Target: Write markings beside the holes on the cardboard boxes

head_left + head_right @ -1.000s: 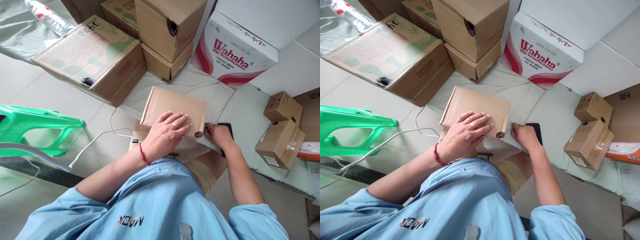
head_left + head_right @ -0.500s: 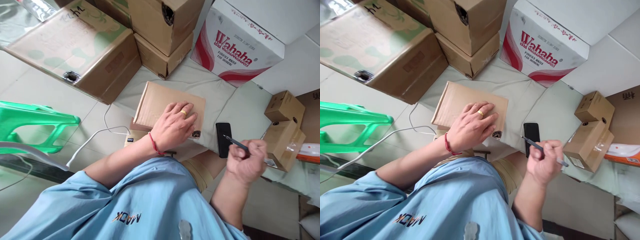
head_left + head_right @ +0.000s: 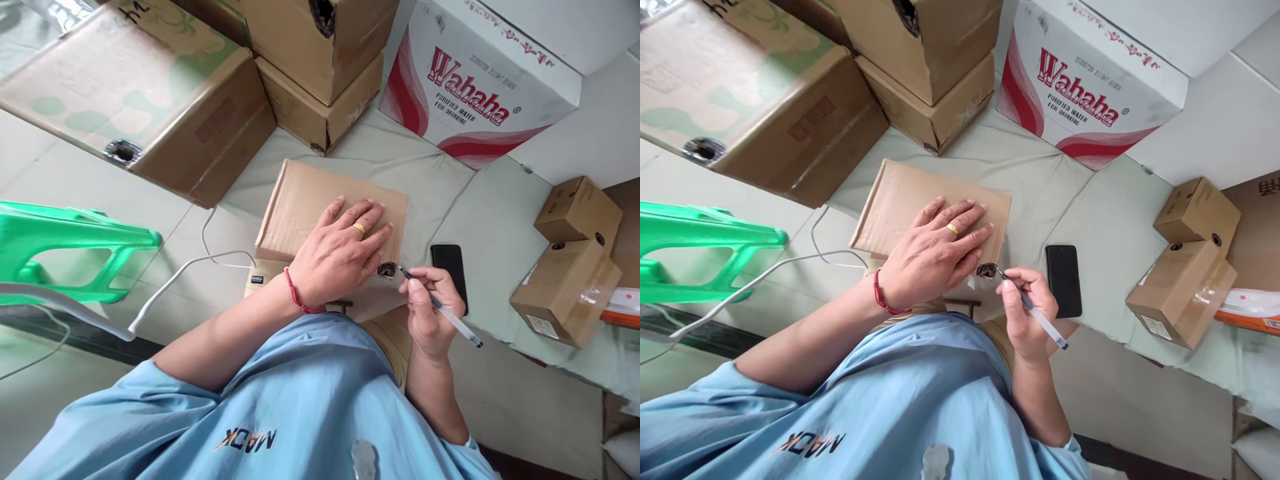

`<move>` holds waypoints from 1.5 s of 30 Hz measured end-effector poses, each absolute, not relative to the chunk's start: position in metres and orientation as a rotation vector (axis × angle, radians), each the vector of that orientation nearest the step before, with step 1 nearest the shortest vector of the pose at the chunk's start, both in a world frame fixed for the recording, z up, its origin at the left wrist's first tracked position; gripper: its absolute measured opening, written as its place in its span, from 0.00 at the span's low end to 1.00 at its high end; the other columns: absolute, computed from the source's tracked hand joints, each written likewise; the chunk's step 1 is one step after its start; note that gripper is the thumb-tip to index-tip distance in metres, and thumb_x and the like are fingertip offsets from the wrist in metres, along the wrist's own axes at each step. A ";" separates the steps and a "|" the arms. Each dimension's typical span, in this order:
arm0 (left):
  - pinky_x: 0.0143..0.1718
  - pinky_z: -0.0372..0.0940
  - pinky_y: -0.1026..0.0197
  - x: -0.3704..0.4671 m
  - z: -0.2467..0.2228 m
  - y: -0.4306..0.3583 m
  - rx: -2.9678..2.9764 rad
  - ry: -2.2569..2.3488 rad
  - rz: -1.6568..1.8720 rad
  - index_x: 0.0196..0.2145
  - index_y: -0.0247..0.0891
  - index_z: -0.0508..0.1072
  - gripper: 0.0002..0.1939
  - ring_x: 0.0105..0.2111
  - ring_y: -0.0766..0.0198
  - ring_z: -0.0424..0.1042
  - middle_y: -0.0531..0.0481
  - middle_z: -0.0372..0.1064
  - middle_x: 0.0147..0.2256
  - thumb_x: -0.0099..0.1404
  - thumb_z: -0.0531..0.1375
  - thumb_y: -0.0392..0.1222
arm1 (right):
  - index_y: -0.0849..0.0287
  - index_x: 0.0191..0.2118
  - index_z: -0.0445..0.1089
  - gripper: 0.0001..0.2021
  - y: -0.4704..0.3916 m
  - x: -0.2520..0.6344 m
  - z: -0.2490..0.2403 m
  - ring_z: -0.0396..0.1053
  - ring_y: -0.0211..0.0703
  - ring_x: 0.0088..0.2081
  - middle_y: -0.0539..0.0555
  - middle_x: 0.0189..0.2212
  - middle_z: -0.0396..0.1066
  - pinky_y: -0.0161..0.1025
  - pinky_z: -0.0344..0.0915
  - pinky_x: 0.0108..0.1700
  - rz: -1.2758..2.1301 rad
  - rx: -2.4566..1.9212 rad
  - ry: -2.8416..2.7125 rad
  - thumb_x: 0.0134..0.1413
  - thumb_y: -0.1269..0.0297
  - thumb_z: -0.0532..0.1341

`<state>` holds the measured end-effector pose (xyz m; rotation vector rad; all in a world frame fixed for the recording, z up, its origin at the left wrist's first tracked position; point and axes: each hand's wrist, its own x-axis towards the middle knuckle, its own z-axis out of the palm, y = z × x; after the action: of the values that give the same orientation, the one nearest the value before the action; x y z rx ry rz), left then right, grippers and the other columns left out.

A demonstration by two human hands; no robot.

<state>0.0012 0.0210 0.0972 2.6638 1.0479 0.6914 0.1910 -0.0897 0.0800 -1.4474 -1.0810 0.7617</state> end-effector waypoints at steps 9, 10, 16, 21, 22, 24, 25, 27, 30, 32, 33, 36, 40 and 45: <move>0.71 0.60 0.32 0.003 0.096 0.020 2.698 1.072 0.709 0.64 0.37 0.77 0.20 0.71 0.41 0.67 0.36 0.69 0.70 0.81 0.55 0.42 | 0.54 0.40 0.76 0.07 -0.081 0.175 0.085 0.68 0.37 0.25 0.46 0.24 0.71 0.34 0.65 0.28 0.559 -1.589 -1.341 0.70 0.59 0.64; 0.71 0.60 0.31 0.003 0.097 0.020 2.701 1.072 0.703 0.64 0.37 0.77 0.20 0.71 0.41 0.67 0.36 0.69 0.70 0.81 0.54 0.42 | 0.54 0.40 0.76 0.07 -0.080 0.174 0.086 0.67 0.36 0.24 0.46 0.24 0.71 0.34 0.65 0.28 0.557 -1.590 -1.347 0.70 0.58 0.64; 0.71 0.59 0.31 0.002 0.099 0.020 2.673 1.064 0.695 0.64 0.38 0.77 0.20 0.71 0.41 0.67 0.35 0.69 0.70 0.80 0.55 0.41 | 0.55 0.38 0.76 0.09 -0.077 0.171 0.089 0.65 0.36 0.24 0.46 0.25 0.71 0.34 0.64 0.28 0.517 -1.639 -1.354 0.69 0.58 0.64; 0.72 0.58 0.31 0.002 0.097 0.019 2.664 1.068 0.708 0.64 0.38 0.77 0.20 0.71 0.42 0.67 0.36 0.69 0.70 0.80 0.55 0.41 | 0.55 0.37 0.75 0.07 -0.077 0.172 0.088 0.66 0.36 0.25 0.47 0.25 0.72 0.34 0.65 0.28 0.458 -1.652 -1.310 0.68 0.60 0.64; 0.72 0.58 0.32 0.002 0.097 0.019 2.670 1.070 0.708 0.64 0.38 0.77 0.20 0.71 0.42 0.67 0.36 0.69 0.70 0.80 0.55 0.42 | 0.55 0.37 0.75 0.07 -0.077 0.173 0.088 0.66 0.36 0.25 0.47 0.25 0.72 0.35 0.65 0.29 0.444 -1.654 -1.296 0.68 0.61 0.64; 0.72 0.59 0.32 0.002 0.097 0.019 2.682 1.069 0.709 0.64 0.39 0.76 0.20 0.71 0.42 0.67 0.37 0.69 0.70 0.81 0.55 0.42 | 0.55 0.37 0.75 0.07 -0.077 0.174 0.088 0.65 0.37 0.25 0.46 0.24 0.70 0.35 0.65 0.29 0.421 -1.654 -1.271 0.68 0.62 0.64; 0.72 0.59 0.32 0.002 0.097 0.019 2.685 1.069 0.708 0.64 0.39 0.76 0.20 0.71 0.43 0.67 0.37 0.69 0.70 0.81 0.55 0.42 | 0.55 0.37 0.74 0.07 -0.076 0.174 0.088 0.65 0.37 0.25 0.46 0.24 0.70 0.35 0.64 0.29 0.412 -1.655 -1.266 0.67 0.62 0.64; 0.72 0.59 0.32 0.002 0.097 0.019 2.689 1.069 0.709 0.63 0.38 0.77 0.19 0.71 0.42 0.67 0.36 0.69 0.70 0.81 0.55 0.42 | 0.55 0.36 0.74 0.06 -0.076 0.174 0.089 0.65 0.36 0.25 0.46 0.24 0.70 0.34 0.64 0.29 0.410 -1.657 -1.278 0.67 0.62 0.64; 0.71 0.60 0.31 0.002 0.097 0.020 2.695 1.070 0.717 0.63 0.37 0.77 0.20 0.71 0.42 0.68 0.36 0.70 0.69 0.81 0.54 0.42 | 0.55 0.36 0.74 0.06 -0.076 0.172 0.091 0.65 0.36 0.25 0.46 0.25 0.71 0.34 0.64 0.29 0.432 -1.667 -1.323 0.67 0.62 0.64; 0.71 0.60 0.31 0.002 0.097 0.019 2.694 1.068 0.722 0.63 0.37 0.77 0.20 0.70 0.41 0.68 0.36 0.70 0.69 0.81 0.54 0.42 | 0.55 0.37 0.74 0.07 -0.077 0.171 0.091 0.66 0.36 0.25 0.47 0.25 0.72 0.34 0.65 0.29 0.444 -1.676 -1.343 0.68 0.62 0.64; 0.71 0.60 0.31 0.002 0.097 0.019 2.692 1.069 0.723 0.63 0.37 0.77 0.20 0.70 0.41 0.68 0.36 0.70 0.69 0.81 0.54 0.42 | 0.56 0.37 0.74 0.07 -0.077 0.171 0.092 0.66 0.36 0.25 0.47 0.25 0.72 0.34 0.65 0.29 0.442 -1.684 -1.347 0.68 0.61 0.64; 0.71 0.60 0.32 0.002 0.097 0.019 2.688 1.069 0.728 0.63 0.37 0.77 0.20 0.70 0.42 0.68 0.36 0.70 0.69 0.81 0.54 0.42 | 0.56 0.37 0.75 0.08 -0.077 0.171 0.092 0.65 0.36 0.25 0.47 0.25 0.72 0.34 0.65 0.28 0.405 -1.696 -1.341 0.68 0.60 0.64; 0.71 0.60 0.31 0.002 0.097 0.019 2.677 1.065 0.729 0.63 0.37 0.77 0.20 0.71 0.41 0.68 0.35 0.70 0.69 0.81 0.55 0.42 | 0.56 0.37 0.74 0.06 -0.076 0.169 0.093 0.65 0.35 0.24 0.46 0.24 0.71 0.34 0.64 0.28 0.345 -1.689 -1.342 0.67 0.62 0.64; 0.72 0.59 0.31 0.002 0.097 0.019 2.659 1.057 0.727 0.64 0.38 0.77 0.20 0.71 0.41 0.67 0.35 0.69 0.70 0.80 0.56 0.41 | 0.55 0.37 0.75 0.06 -0.076 0.166 0.094 0.65 0.34 0.23 0.45 0.24 0.72 0.33 0.64 0.28 0.397 -1.654 -1.389 0.67 0.63 0.64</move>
<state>0.0023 0.0191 0.0968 2.6591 1.0572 0.7273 0.1665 -0.0755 0.0944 -1.6537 -1.3894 0.3974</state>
